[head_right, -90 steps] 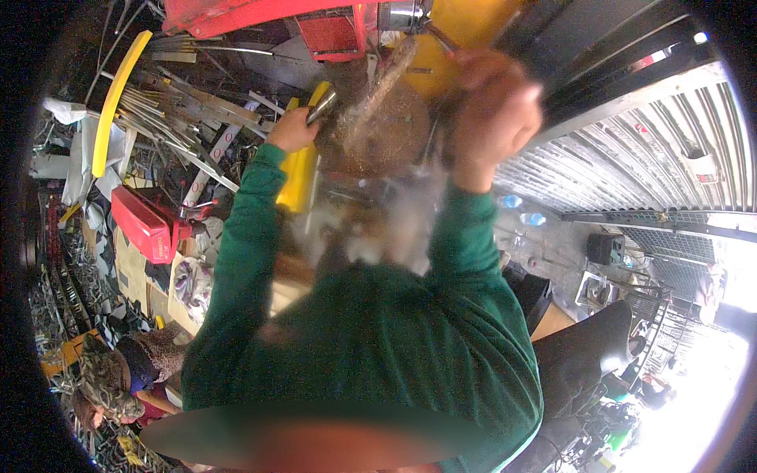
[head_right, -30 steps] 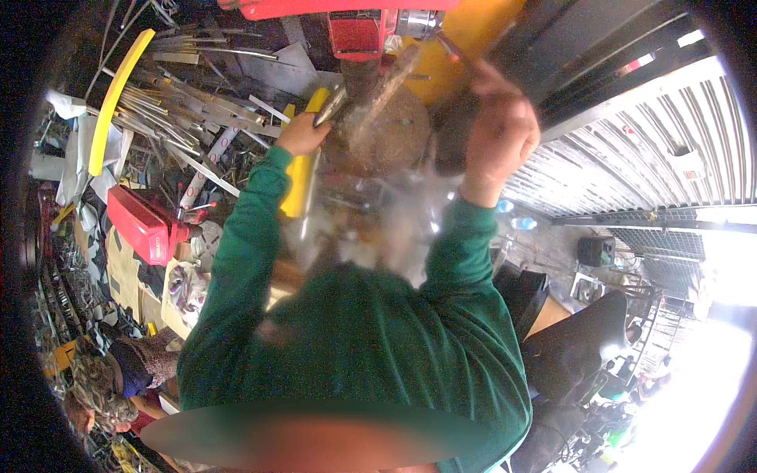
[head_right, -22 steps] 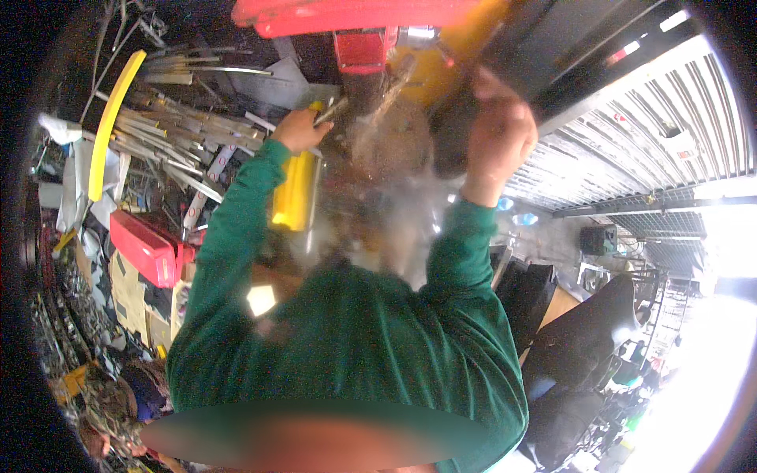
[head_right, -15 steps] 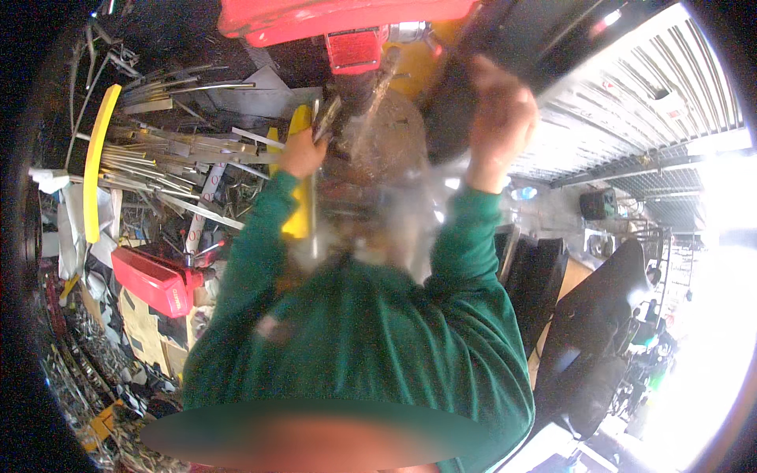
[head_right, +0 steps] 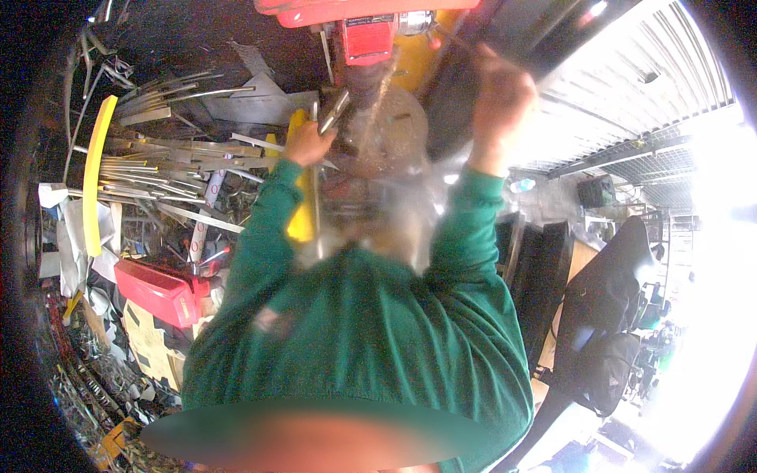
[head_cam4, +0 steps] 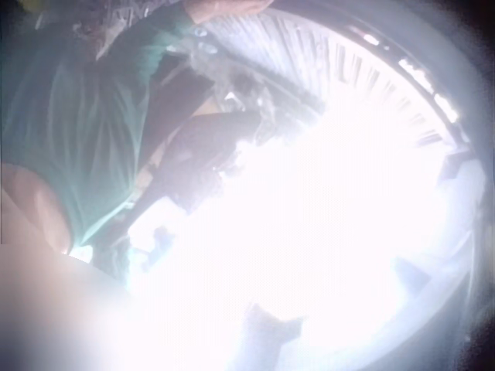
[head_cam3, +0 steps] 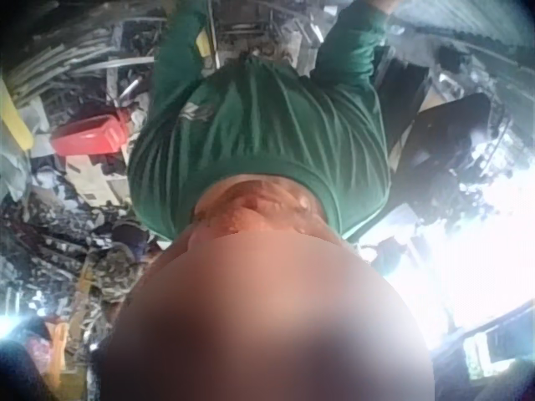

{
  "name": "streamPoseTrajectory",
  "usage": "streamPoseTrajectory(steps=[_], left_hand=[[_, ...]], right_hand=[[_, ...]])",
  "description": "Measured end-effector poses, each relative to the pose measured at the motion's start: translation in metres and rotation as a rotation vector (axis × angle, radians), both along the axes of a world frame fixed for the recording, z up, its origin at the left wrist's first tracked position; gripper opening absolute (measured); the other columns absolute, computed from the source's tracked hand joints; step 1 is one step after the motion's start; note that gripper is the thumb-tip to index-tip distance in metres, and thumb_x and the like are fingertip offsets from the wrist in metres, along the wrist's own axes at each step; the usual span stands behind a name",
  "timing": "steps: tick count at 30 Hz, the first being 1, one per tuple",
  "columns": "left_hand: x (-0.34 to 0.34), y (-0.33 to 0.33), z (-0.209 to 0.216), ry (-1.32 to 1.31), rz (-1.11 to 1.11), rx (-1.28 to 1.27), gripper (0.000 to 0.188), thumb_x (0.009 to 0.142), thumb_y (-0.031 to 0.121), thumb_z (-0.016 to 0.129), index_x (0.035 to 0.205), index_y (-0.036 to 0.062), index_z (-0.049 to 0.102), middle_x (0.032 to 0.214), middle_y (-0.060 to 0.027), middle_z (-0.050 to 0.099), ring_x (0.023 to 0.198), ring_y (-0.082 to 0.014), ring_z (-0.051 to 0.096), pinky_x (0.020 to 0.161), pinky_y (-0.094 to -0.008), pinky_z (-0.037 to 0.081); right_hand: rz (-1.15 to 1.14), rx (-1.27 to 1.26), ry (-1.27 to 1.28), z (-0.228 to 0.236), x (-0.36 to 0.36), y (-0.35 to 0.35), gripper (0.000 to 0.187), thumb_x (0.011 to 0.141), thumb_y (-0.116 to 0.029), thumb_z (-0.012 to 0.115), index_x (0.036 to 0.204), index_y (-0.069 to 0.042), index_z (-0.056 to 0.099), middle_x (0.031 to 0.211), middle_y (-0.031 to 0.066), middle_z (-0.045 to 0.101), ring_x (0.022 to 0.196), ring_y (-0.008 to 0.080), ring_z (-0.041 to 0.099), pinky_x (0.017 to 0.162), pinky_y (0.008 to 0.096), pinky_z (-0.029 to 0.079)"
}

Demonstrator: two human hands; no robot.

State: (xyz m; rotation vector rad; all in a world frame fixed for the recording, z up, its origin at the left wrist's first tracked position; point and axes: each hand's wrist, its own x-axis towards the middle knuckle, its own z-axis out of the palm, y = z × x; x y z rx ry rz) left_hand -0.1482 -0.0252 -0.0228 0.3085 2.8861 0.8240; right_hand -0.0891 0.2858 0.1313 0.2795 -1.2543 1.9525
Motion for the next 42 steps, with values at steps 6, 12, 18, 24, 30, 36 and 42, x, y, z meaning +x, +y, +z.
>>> streamPoseTrajectory(steps=[6,12,18,24,30,36,42], left_hand=[[-0.013,-0.005,0.03,0.063,-0.051,-0.207,0.044,0.087,0.046,0.059,0.098,0.0037,0.067,0.096,-0.0244,0.068,0.094,-0.0421,0.065,0.084,-0.0506,0.051],[-0.005,-0.003,0.022,0.173,-0.071,-0.149,0.043,0.089,0.046,0.058,0.095,0.0033,0.064,0.09,-0.0224,0.068,0.087,-0.0413,0.065,0.076,-0.0517,0.052],[0.002,-0.001,0.017,0.231,-0.025,-0.141,0.045,0.089,0.047,0.057,0.098,0.0037,0.063,0.09,-0.0218,0.068,0.086,-0.0403,0.066,0.075,-0.0515,0.052],[-0.012,-0.006,0.012,0.203,-0.109,-0.173,0.046,0.089,0.047,0.057,0.098,0.0017,0.064,0.091,-0.0245,0.068,0.088,-0.0433,0.065,0.079,-0.0524,0.052],[-0.011,-0.005,0.014,0.098,-0.085,-0.089,0.053,0.089,0.049,0.058,0.098,-0.0031,0.063,0.094,-0.027,0.066,0.092,-0.0465,0.063,0.083,-0.0531,0.05],[-0.002,-0.005,0.026,0.107,-0.084,-0.072,0.042,0.091,0.043,0.057,0.097,0.0018,0.065,0.095,-0.0204,0.068,0.091,-0.0407,0.065,0.081,-0.051,0.052],[0.023,0.0,0.031,0.102,0.041,0.021,0.038,0.09,0.039,0.058,0.094,0.0018,0.065,0.09,-0.0201,0.068,0.087,-0.0389,0.066,0.077,-0.05,0.054]], right_hand=[[-0.188,0.06,-0.11,-0.013,-0.016,0.015,0.037,0.099,-0.035,0.04,0.075,-0.012,0.056,0.096,0.0131,0.066,0.119,0.0377,0.055,0.103,0.0507,0.043],[-0.105,0.128,-0.055,-0.029,-0.017,0.037,0.037,0.099,-0.035,0.04,0.08,-0.012,0.062,0.097,0.0128,0.067,0.119,0.037,0.055,0.102,0.0487,0.044],[-0.127,0.122,-0.095,-0.027,-0.018,0.036,0.037,0.099,-0.035,0.039,0.074,-0.011,0.056,0.097,0.0127,0.067,0.119,0.0373,0.056,0.103,0.0508,0.043],[-0.118,0.133,-0.036,-0.028,-0.019,0.035,0.038,0.099,-0.034,0.041,0.068,-0.012,0.046,0.091,0.0133,0.067,0.116,0.0382,0.058,0.103,0.055,0.041],[-0.189,0.151,-0.039,-0.016,-0.02,0.032,0.04,0.098,-0.032,0.041,0.064,-0.012,0.039,0.083,0.0148,0.065,0.108,0.0383,0.06,0.1,0.0555,0.041],[-0.211,-0.186,0.079,0.045,-0.032,-0.008,0.036,0.09,-0.031,0.049,0.063,-0.012,0.035,0.056,0.0067,0.042,0.053,0.0213,0.046,0.08,0.0476,0.049],[-0.582,0.021,0.055,0.121,-0.068,-0.009,0.026,0.083,-0.024,0.057,0.073,-0.001,0.054,0.073,0.0086,0.056,0.063,0.0229,0.057,0.057,0.0363,0.05]])
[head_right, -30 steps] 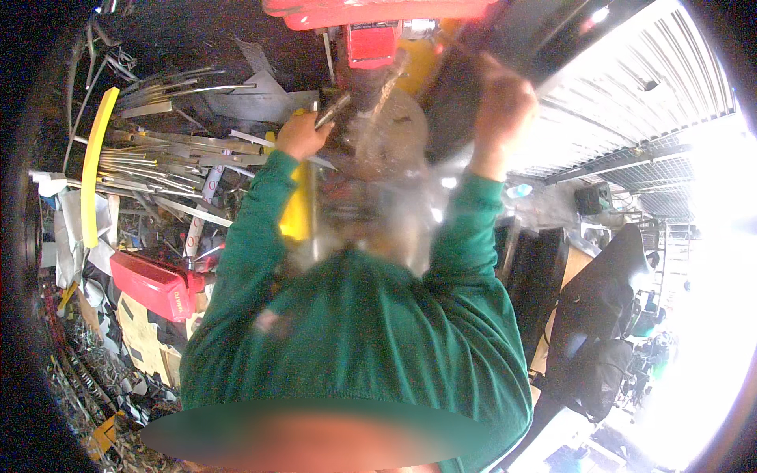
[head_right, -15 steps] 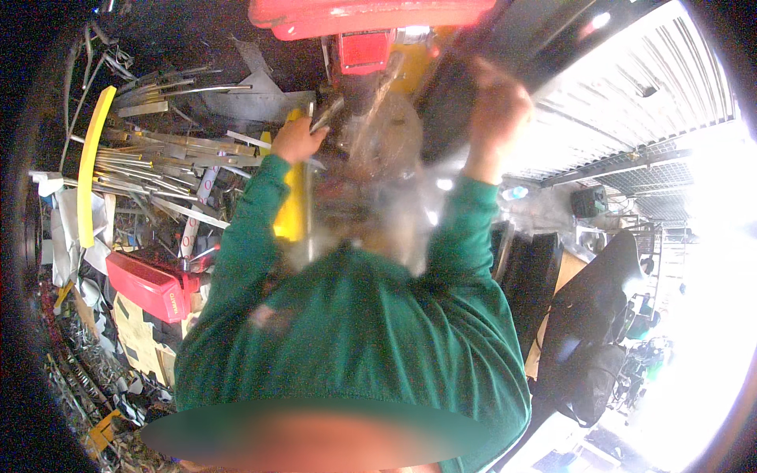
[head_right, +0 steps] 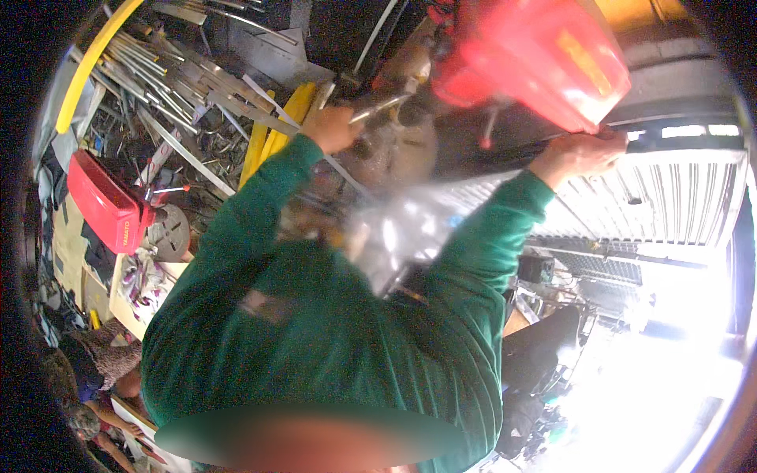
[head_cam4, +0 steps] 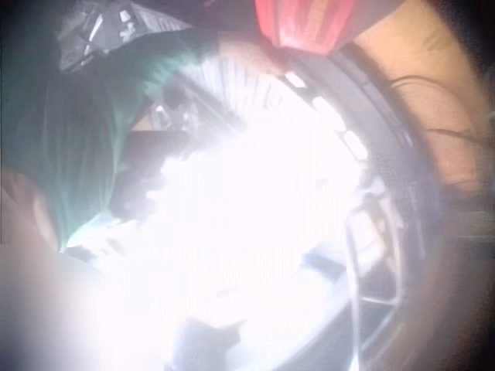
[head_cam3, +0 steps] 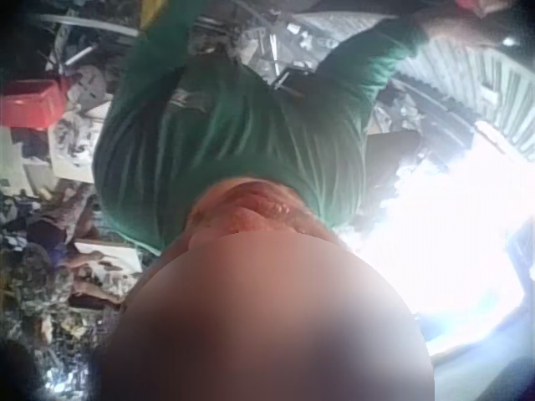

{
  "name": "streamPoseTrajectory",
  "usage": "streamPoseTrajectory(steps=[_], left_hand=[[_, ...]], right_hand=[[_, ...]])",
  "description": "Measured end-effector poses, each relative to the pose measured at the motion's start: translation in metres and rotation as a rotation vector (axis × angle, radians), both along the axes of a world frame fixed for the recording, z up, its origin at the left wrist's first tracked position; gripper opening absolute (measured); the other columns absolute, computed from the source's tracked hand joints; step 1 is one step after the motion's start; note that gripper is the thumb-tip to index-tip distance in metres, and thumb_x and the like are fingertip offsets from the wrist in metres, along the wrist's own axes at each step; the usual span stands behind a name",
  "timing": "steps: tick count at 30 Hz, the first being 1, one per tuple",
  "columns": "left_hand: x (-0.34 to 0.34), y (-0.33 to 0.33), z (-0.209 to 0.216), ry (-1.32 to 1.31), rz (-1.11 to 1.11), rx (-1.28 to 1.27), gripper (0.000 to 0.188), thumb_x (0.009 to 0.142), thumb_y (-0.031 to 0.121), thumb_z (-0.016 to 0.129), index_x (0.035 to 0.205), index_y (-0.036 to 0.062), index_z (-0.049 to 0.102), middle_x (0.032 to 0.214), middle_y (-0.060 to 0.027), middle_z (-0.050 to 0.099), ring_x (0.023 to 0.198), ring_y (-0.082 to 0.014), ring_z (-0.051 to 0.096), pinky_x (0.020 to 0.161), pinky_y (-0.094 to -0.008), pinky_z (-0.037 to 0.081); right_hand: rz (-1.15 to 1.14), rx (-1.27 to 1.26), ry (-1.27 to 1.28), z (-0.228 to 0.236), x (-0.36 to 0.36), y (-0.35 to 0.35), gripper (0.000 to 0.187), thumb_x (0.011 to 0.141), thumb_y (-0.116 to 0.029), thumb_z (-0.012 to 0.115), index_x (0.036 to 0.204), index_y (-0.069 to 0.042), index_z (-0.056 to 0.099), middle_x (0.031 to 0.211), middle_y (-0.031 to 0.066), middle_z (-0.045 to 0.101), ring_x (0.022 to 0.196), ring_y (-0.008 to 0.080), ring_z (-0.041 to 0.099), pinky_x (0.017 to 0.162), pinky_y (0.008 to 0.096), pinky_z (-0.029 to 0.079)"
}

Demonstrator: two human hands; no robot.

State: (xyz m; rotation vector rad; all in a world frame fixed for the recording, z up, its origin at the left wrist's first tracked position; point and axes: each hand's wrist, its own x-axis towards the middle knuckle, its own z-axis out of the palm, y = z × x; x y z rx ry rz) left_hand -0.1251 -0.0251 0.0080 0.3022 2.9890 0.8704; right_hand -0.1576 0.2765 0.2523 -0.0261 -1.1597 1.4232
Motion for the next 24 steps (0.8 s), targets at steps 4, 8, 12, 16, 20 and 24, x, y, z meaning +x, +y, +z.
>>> streamPoseTrajectory(steps=[4,8,12,16,20,24], left_hand=[[0.021,0.011,-0.006,0.006,0.106,0.065,0.033,0.089,0.035,0.06,0.09,0.0024,0.064,0.085,-0.0197,0.068,0.081,-0.0384,0.068,0.073,-0.0506,0.055],[0.006,0.005,-0.015,-0.081,0.031,0.111,0.035,0.09,0.037,0.06,0.092,0.0018,0.064,0.093,-0.0221,0.068,0.09,-0.0391,0.067,0.078,-0.049,0.054],[0.003,0.003,-0.02,-0.051,-0.012,0.066,0.041,0.091,0.038,0.057,0.095,-0.0023,0.066,0.093,-0.0254,0.067,0.088,-0.0417,0.066,0.078,-0.0506,0.053],[0.019,0.013,-0.014,-0.025,0.068,0.132,0.04,0.091,0.037,0.056,0.092,-0.002,0.067,0.092,-0.025,0.067,0.089,-0.042,0.066,0.08,-0.0507,0.052],[0.031,0.022,-0.004,-0.018,0.155,0.106,0.037,0.091,0.035,0.056,0.091,-0.0011,0.067,0.09,-0.0242,0.067,0.088,-0.0413,0.066,0.08,-0.05,0.052],[0.031,0.026,0.0,-0.003,0.185,0.038,0.033,0.088,0.032,0.06,0.09,0.0003,0.068,0.092,-0.0233,0.069,0.089,-0.0402,0.067,0.08,-0.0503,0.055]], right_hand=[[-0.425,0.913,-0.196,0.018,-0.024,0.023,0.025,0.089,-0.024,0.059,0.085,0.0,0.061,0.085,0.0113,0.064,0.07,0.0195,0.064,0.058,0.0361,0.055],[-1.104,1.323,-0.328,0.019,-0.038,0.039,0.023,0.09,-0.021,0.059,0.091,0.001,0.065,0.093,0.0131,0.069,0.075,0.0193,0.069,0.06,0.0358,0.057],[-0.532,0.985,-0.154,0.013,-0.047,0.039,0.022,0.09,-0.02,0.058,0.09,0.001,0.065,0.092,0.0129,0.07,0.075,0.0195,0.069,0.06,0.0357,0.057],[-0.344,0.889,-0.068,0.013,-0.059,0.032,0.022,0.09,-0.02,0.058,0.09,0.001,0.065,0.092,0.0127,0.07,0.074,0.0197,0.069,0.06,0.0356,0.057],[-0.268,0.861,-0.017,0.016,-0.071,0.031,0.021,0.09,-0.019,0.058,0.089,0.001,0.065,0.092,0.0124,0.07,0.073,0.0199,0.069,0.06,0.0355,0.057],[-0.222,0.85,-0.001,0.012,-0.077,0.034,0.021,0.09,-0.018,0.057,0.089,0.001,0.066,0.091,0.0122,0.07,0.072,0.0202,0.069,0.06,0.0354,0.057]])
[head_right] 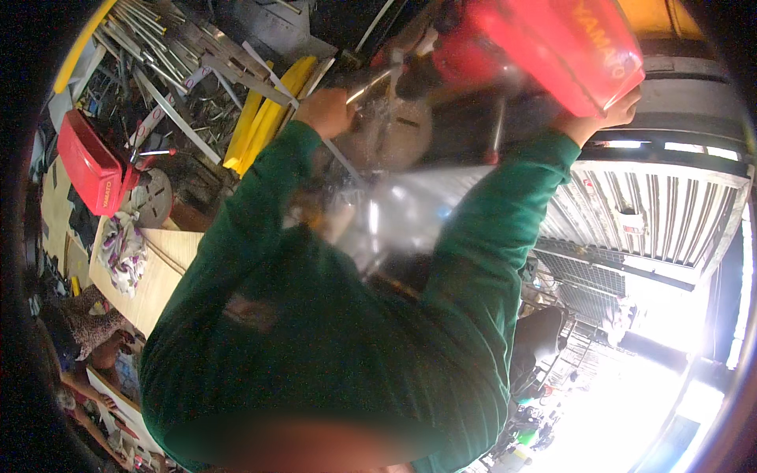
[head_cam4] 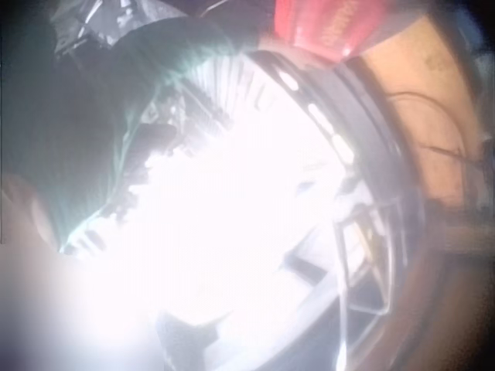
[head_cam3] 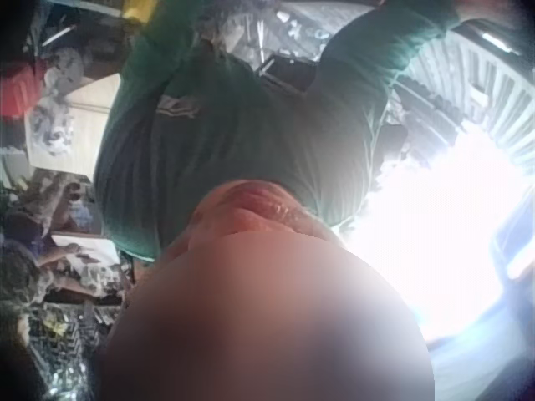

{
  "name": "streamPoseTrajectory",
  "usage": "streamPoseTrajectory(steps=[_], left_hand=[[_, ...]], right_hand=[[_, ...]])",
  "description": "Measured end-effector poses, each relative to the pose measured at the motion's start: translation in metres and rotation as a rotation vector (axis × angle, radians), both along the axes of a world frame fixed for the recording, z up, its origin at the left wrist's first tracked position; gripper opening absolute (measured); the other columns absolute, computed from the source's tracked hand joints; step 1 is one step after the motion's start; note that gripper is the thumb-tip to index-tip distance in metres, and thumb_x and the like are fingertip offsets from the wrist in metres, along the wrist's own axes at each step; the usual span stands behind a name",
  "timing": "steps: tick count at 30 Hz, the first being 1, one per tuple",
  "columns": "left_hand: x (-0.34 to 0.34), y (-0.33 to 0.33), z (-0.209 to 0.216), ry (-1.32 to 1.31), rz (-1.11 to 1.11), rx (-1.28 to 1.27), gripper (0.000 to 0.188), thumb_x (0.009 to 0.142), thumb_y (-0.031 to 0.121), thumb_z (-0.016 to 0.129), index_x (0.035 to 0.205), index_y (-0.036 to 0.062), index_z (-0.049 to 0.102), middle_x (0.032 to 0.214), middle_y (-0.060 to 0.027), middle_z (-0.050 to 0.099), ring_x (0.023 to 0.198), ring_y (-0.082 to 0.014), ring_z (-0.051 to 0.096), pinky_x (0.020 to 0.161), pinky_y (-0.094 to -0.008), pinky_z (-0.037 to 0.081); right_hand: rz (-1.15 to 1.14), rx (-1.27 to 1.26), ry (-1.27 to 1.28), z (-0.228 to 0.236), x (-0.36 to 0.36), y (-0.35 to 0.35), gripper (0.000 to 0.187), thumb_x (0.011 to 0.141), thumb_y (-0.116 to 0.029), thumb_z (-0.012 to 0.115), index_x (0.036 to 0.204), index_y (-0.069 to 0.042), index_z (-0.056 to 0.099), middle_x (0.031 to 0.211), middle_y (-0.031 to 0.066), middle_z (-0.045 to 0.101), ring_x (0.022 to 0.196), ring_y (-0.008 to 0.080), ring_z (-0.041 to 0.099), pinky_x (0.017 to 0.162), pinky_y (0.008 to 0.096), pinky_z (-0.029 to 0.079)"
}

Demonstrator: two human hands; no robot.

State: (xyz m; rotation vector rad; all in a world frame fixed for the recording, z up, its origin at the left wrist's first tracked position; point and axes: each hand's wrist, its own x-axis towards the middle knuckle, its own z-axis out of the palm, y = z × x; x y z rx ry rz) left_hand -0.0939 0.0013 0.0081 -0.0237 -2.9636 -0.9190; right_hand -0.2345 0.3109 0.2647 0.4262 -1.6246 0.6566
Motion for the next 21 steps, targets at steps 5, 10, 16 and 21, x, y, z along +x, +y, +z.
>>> streamPoseTrajectory(steps=[5,10,16,21], left_hand=[[-0.012,-0.007,0.011,-0.043,0.005,-0.085,0.033,0.088,0.034,0.061,0.097,0.0033,0.068,0.094,-0.0202,0.07,0.091,-0.0385,0.068,0.081,-0.049,0.055],[-0.014,-0.014,0.006,0.067,-0.092,-0.127,0.037,0.091,0.038,0.059,0.103,0.0032,0.064,0.091,-0.0191,0.069,0.087,-0.0385,0.067,0.077,-0.0494,0.054],[0.011,0.017,-0.044,0.14,0.074,0.034,0.047,0.093,0.043,0.055,0.093,-0.0033,0.062,0.081,-0.0268,0.065,0.077,-0.0431,0.064,0.069,-0.0524,0.051],[0.0,0.007,-0.037,0.062,0.014,0.039,0.055,0.094,0.048,0.052,0.096,-0.0057,0.061,0.085,-0.0268,0.064,0.084,-0.0444,0.063,0.076,-0.0512,0.051]], right_hand=[[0.051,-0.017,0.004,-0.001,-0.008,0.001,0.021,0.09,-0.017,0.057,0.088,0.002,0.066,0.091,0.0119,0.07,0.072,0.0204,0.069,0.06,0.0353,0.056],[0.212,-0.148,-0.041,0.002,-0.013,0.004,0.021,0.089,-0.016,0.057,0.087,0.002,0.067,0.09,0.0115,0.07,0.07,0.0208,0.068,0.061,0.0354,0.056],[0.152,-0.124,-0.003,0.003,-0.015,0.008,0.022,0.088,-0.015,0.056,0.086,0.003,0.069,0.092,0.0126,0.071,0.069,0.022,0.068,0.061,0.0357,0.055],[0.085,-0.088,0.018,0.004,-0.017,0.007,0.021,0.087,-0.015,0.055,0.08,0.001,0.068,0.086,0.0118,0.071,0.066,0.0223,0.067,0.06,0.036,0.055]])
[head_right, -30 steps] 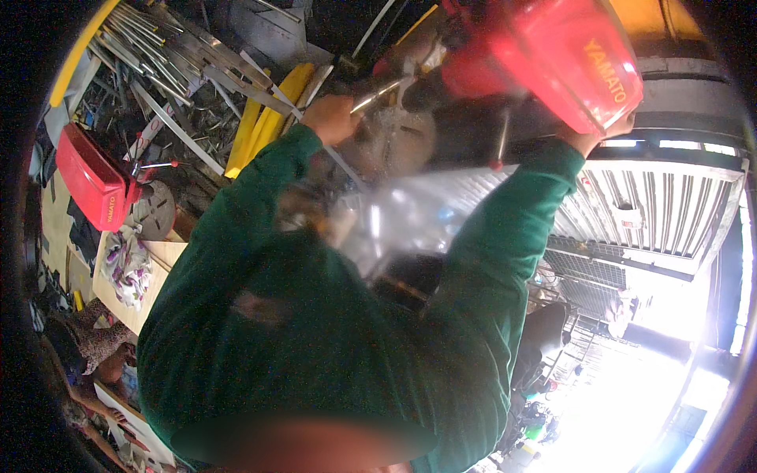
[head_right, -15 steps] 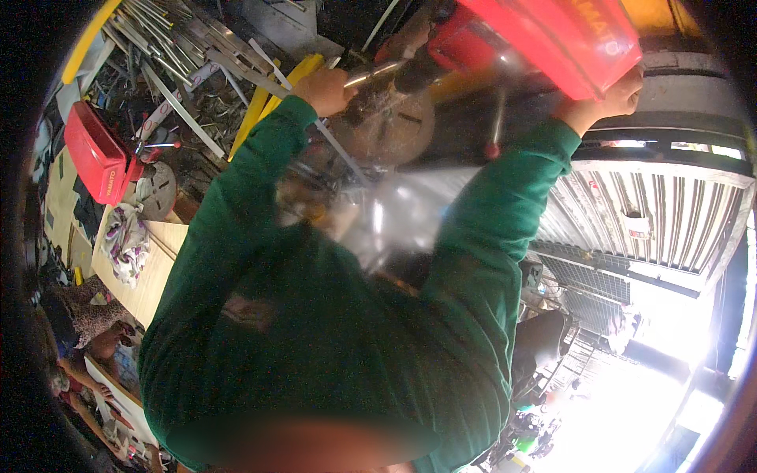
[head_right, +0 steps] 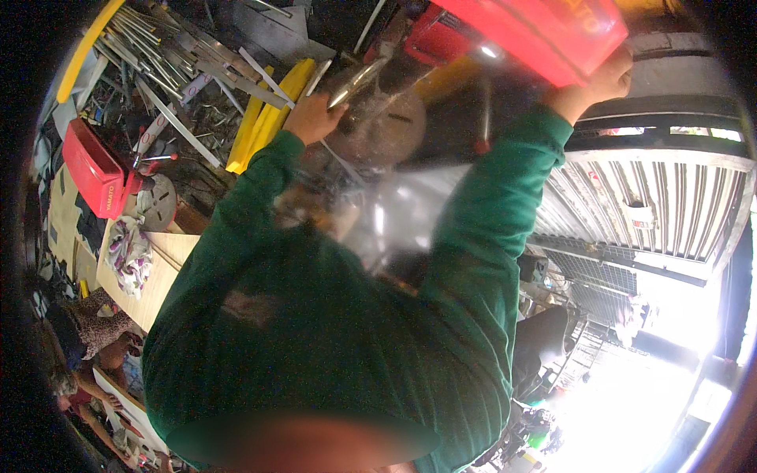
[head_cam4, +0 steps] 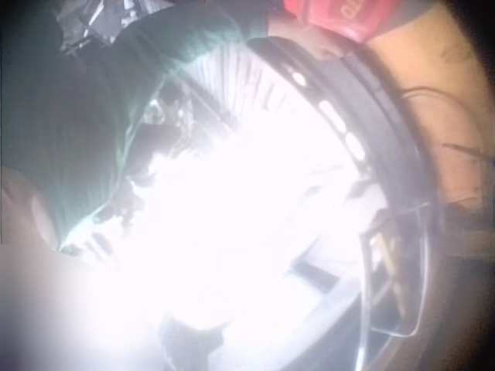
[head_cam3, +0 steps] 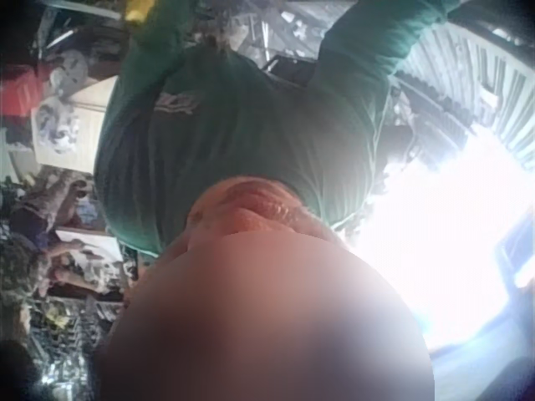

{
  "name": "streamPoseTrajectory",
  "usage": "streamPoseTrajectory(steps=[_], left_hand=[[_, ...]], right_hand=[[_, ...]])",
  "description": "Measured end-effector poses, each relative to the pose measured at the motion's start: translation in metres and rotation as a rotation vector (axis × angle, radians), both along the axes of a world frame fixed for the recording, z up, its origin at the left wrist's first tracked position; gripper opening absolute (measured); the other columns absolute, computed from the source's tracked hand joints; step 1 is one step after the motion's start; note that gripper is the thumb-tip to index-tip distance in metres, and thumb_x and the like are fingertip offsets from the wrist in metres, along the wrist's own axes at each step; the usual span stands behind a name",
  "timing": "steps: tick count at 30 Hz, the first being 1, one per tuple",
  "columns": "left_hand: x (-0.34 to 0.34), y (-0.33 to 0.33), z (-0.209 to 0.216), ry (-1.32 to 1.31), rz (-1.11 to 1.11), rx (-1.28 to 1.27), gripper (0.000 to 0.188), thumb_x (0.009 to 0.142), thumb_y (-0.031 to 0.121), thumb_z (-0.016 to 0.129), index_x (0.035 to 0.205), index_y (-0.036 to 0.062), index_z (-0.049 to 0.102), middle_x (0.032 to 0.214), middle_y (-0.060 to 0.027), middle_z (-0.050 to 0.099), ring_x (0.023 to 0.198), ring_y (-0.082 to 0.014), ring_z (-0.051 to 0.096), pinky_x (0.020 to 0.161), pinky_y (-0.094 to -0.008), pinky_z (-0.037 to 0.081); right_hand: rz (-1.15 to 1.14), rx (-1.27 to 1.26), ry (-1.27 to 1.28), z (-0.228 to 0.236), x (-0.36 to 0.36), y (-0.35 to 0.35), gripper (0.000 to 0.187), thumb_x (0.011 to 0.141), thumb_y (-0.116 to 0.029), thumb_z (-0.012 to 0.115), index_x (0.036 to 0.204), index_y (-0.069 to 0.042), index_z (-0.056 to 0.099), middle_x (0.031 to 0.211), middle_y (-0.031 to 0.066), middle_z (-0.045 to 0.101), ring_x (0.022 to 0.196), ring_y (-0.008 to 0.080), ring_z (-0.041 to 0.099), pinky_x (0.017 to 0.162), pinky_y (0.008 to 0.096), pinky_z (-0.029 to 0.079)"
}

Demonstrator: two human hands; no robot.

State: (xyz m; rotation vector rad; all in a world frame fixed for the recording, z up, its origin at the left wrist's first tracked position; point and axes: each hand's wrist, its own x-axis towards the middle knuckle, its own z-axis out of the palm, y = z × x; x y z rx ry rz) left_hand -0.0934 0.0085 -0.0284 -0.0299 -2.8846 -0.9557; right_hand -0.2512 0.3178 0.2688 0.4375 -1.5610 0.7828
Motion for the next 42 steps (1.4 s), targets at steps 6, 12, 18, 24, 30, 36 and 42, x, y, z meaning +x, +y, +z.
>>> streamPoseTrajectory(steps=[6,12,18,24,30,36,42], left_hand=[[-0.019,-0.021,0.056,-0.091,-0.128,-0.149,0.048,0.093,0.044,0.055,0.1,-0.0032,0.063,0.092,-0.0223,0.066,0.089,-0.0417,0.064,0.08,-0.0498,0.052],[-0.004,-0.015,0.046,0.093,-0.042,-0.156,0.041,0.093,0.04,0.057,0.096,-0.0002,0.063,0.084,-0.021,0.067,0.08,-0.0409,0.066,0.072,-0.0496,0.053],[0.003,0.0,0.001,0.163,0.01,-0.031,0.052,0.094,0.048,0.053,0.098,-0.0024,0.062,0.083,-0.0254,0.066,0.079,-0.0431,0.064,0.073,-0.0526,0.051],[-0.02,-0.021,0.044,-0.069,-0.152,-0.095,0.05,0.093,0.046,0.055,0.099,-0.0028,0.064,0.088,-0.0243,0.066,0.087,-0.0411,0.065,0.078,-0.0504,0.051],[-0.023,-0.028,0.064,0.001,-0.171,-0.168,0.036,0.091,0.035,0.059,0.1,0.0007,0.065,0.093,-0.0211,0.068,0.091,-0.039,0.066,0.079,-0.0502,0.053],[-0.038,-0.04,0.044,-0.03,-0.305,-0.114,0.033,0.091,0.033,0.06,0.096,0.0016,0.065,0.094,-0.0206,0.068,0.091,-0.0387,0.066,0.079,-0.0492,0.053],[-0.062,-0.06,0.021,-0.111,-0.403,-0.027,0.035,0.088,0.033,0.063,0.099,-0.0001,0.067,0.095,-0.0203,0.069,0.092,-0.0391,0.067,0.083,-0.048,0.053]], right_hand=[[0.027,-0.048,0.003,-0.001,0.001,-0.007,0.021,0.086,-0.014,0.055,0.074,0.0,0.066,0.084,0.0113,0.07,0.064,0.0225,0.067,0.058,0.0365,0.054],[-0.051,0.076,0.04,-0.003,0.002,-0.008,0.02,0.087,-0.013,0.055,0.077,0.0,0.066,0.085,0.0115,0.07,0.065,0.0234,0.068,0.058,0.0357,0.055],[0.148,-0.045,0.011,-0.004,-0.006,0.001,0.018,0.087,-0.015,0.057,0.086,0.002,0.065,0.087,0.0109,0.07,0.069,0.022,0.068,0.061,0.0333,0.055],[0.159,0.153,0.1,-0.007,0.039,-0.016,0.02,0.089,-0.016,0.058,0.096,0.003,0.061,0.09,0.0111,0.065,0.079,0.0223,0.063,0.074,0.0344,0.051],[0.076,-0.157,0.009,-0.037,0.081,-0.038,0.021,0.083,-0.007,0.072,0.091,0.002,0.055,0.09,0.0133,0.064,0.085,0.0159,0.061,0.079,0.0302,0.051],[0.154,0.223,-0.429,0.029,0.072,-0.01,0.026,0.088,-0.017,0.058,0.107,0.001,0.063,0.106,0.0135,0.066,0.097,0.0216,0.06,0.085,0.0351,0.049],[-0.114,-0.132,-0.121,0.12,0.192,-0.099,0.043,0.092,-0.02,0.047,0.125,0.006,0.054,0.126,0.0187,0.057,0.108,0.0283,0.061,0.087,0.0381,0.052]])
